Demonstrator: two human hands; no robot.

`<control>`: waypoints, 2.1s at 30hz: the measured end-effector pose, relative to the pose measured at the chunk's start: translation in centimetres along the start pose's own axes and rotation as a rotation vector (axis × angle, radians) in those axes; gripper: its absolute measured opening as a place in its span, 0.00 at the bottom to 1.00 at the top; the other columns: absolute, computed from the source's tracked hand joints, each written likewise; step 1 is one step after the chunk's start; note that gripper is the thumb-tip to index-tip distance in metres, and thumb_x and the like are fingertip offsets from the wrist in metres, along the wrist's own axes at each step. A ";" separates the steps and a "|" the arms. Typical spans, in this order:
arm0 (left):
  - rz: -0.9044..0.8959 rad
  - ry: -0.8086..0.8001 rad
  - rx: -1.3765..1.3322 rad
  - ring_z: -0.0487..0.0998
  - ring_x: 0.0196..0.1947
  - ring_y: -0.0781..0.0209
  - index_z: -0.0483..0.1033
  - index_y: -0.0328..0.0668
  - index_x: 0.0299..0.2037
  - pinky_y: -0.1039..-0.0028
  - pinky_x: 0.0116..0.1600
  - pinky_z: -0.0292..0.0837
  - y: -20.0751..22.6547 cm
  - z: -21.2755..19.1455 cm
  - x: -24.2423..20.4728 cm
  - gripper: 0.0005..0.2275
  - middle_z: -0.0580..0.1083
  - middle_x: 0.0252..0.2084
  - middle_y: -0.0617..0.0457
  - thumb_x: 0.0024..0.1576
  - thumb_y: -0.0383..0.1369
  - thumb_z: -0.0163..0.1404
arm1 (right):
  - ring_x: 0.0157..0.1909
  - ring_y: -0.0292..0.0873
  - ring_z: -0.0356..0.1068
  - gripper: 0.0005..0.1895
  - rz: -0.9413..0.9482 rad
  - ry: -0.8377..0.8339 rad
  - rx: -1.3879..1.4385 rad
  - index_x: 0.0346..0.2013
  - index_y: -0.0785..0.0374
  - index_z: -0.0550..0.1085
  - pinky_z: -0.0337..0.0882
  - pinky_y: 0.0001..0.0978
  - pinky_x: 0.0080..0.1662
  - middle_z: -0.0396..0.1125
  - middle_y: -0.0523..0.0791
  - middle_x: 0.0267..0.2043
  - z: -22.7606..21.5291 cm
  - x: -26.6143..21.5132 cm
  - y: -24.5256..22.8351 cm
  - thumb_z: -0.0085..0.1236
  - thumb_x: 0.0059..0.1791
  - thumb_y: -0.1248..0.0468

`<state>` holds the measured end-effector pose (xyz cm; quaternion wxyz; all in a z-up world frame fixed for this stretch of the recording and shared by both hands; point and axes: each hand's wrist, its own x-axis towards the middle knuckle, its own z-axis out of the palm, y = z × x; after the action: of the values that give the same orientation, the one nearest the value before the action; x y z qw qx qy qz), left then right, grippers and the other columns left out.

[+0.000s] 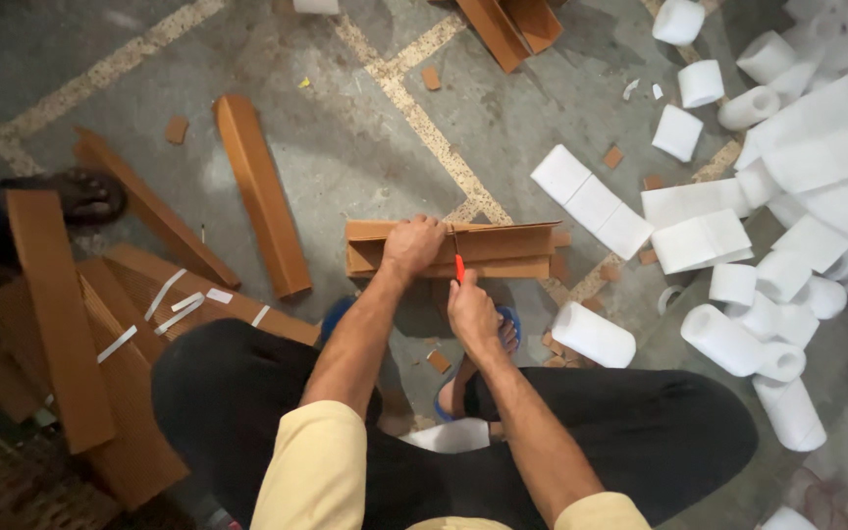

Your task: The person sits on the floor and uses a red utility knife to cut long wooden planks into shorter pieces. They repeatedly pick up a plank, cut it, and place the cut piece aside, accumulating a small pile of cut wood.

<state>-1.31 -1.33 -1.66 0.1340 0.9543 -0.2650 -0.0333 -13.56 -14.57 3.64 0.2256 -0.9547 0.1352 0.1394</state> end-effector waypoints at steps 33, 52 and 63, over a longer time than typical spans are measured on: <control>-0.007 0.112 -0.032 0.80 0.45 0.54 0.74 0.51 0.46 0.57 0.44 0.75 2.3 -3.1 -0.7 0.08 0.78 0.41 0.56 0.58 0.32 0.46 | 0.40 0.73 0.71 0.18 0.047 0.058 0.016 0.49 0.64 0.64 0.69 0.66 0.43 0.72 0.65 0.34 -3.0 -1.5 -0.1 0.45 0.56 0.52; -0.051 0.109 -0.153 0.79 0.44 0.54 0.80 0.53 0.39 0.57 0.46 0.75 2.3 -2.2 0.2 0.07 0.77 0.40 0.55 0.58 0.34 0.47 | 0.38 0.72 0.71 0.23 0.031 0.094 0.007 0.57 0.68 0.61 0.69 0.65 0.40 0.72 0.65 0.32 -2.8 -1.2 0.1 0.45 0.55 0.54; 0.035 0.022 -0.042 0.79 0.46 0.58 0.80 0.49 0.38 0.61 0.47 0.74 2.1 -0.8 0.8 0.07 0.78 0.41 0.56 0.56 0.33 0.47 | 0.43 0.71 0.72 0.18 0.114 -0.042 -0.034 0.50 0.67 0.64 0.70 0.65 0.46 0.73 0.64 0.37 -2.7 0.8 -0.2 0.45 0.56 0.55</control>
<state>-1.57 -3.27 -0.33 0.1574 0.9469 -0.2793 -0.0261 -12.19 -15.83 5.72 0.2036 -0.9460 0.1824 0.1743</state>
